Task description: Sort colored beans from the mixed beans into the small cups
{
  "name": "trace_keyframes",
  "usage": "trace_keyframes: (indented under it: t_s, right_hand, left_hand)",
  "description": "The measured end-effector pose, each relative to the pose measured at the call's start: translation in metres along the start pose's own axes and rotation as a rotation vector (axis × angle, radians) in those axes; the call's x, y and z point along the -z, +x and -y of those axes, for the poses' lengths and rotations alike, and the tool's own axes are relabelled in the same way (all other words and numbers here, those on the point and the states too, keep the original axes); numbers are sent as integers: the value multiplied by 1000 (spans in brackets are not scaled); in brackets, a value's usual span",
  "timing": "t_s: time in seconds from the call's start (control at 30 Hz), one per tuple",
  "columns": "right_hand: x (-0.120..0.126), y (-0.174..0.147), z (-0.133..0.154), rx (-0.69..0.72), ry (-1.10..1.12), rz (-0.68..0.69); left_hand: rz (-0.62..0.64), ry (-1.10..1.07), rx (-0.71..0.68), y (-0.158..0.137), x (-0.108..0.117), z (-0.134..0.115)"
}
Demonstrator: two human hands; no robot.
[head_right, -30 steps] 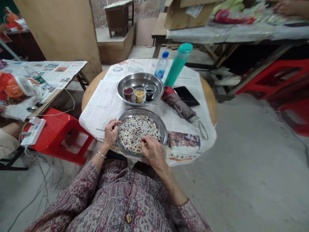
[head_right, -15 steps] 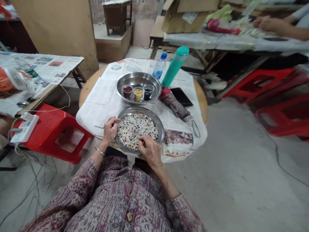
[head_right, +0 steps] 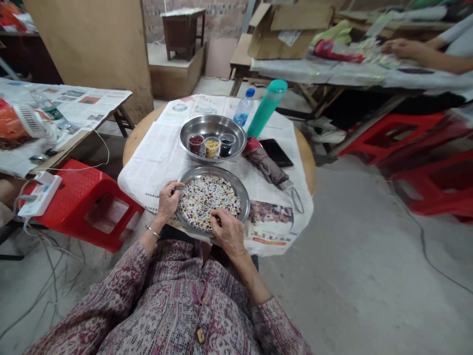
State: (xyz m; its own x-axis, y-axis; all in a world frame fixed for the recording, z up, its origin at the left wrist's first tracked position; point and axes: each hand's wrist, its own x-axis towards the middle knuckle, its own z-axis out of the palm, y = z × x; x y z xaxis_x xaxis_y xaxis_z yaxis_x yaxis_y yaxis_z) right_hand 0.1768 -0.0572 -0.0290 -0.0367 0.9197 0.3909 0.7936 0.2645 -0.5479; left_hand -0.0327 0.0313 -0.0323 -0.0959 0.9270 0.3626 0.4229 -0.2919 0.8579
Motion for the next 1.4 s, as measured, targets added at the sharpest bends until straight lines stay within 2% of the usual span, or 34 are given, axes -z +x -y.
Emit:
trace_keyframes:
  t_s: [0.6,0.7,0.8,0.87,0.97,1.13,1.27,1.4]
  right_hand:
    - [-1,0,0,132,16,-108]
    - [0,0,0,143,28,-125]
    - [0,0,1,148,47,-141]
    - [0,0,1,148,57,-142]
    - [1,0,1,157,53,-140]
    - [2,0,1,164,45,-138]
    - [2,0,2,156,32,-148]
    - [2,0,2,147,39,-143]
  left_hand:
    - [-8,35,-31,-1,1,0]
    - [-12,131,-110,-1,7,-8]
    - [-2,349,-289,2,15,-23]
    - [75,465,-395,8,16,-36]
    - [268,536,-471,23,5,-50]
    - [478,741,-425,51,-30,-58]
    - [568,881,-398,61,-49,-53]
    - [564,868,-401,63,-58,-42]
